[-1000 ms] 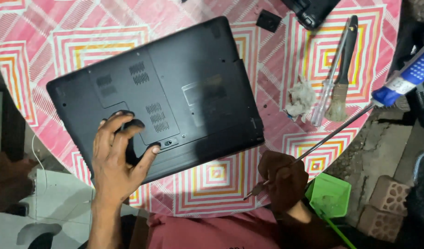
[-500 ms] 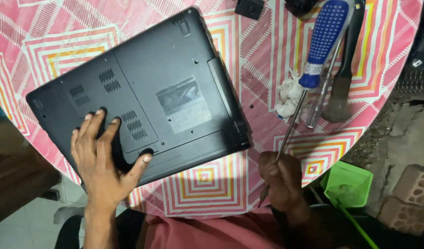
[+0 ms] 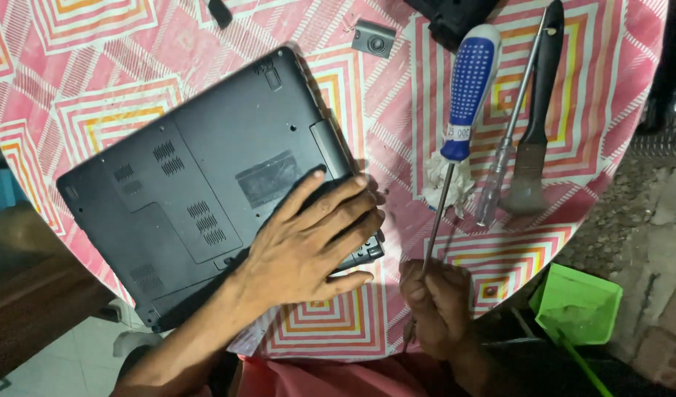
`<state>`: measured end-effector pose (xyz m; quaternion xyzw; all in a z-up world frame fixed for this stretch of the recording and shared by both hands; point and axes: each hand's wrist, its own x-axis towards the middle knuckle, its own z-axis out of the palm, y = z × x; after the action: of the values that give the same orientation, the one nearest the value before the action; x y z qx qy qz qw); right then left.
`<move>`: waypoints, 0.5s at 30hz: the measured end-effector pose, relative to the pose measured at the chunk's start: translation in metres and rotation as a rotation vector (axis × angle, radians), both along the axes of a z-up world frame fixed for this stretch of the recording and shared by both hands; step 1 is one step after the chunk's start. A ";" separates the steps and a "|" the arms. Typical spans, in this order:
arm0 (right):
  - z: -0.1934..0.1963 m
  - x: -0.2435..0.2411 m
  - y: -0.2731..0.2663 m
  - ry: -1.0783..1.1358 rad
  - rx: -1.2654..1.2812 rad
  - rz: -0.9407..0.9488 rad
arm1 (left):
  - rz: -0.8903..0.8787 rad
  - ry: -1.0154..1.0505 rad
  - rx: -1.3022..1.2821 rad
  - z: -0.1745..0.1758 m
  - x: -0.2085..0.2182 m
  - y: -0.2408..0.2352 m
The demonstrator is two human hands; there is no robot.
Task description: The person uses a screwdriver to remove screws from the bottom panel of a laptop. They place the removed screws on the table and continue unscrewing the device.
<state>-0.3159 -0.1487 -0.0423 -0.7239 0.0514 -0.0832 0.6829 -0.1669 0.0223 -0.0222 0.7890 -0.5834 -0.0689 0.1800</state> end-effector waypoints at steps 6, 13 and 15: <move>-0.006 -0.003 0.001 0.052 0.006 -0.023 | -0.043 0.037 -0.016 -0.001 0.004 -0.005; -0.010 -0.003 0.002 0.054 0.027 -0.039 | -0.044 0.033 -0.049 -0.009 0.003 -0.006; -0.005 0.000 0.001 0.055 0.003 -0.033 | -0.052 0.034 -0.049 -0.008 0.005 -0.006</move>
<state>-0.3156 -0.1476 -0.0478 -0.7239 0.0824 -0.0746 0.6809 -0.1621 0.0161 -0.0303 0.7677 -0.6020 -0.0728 0.2073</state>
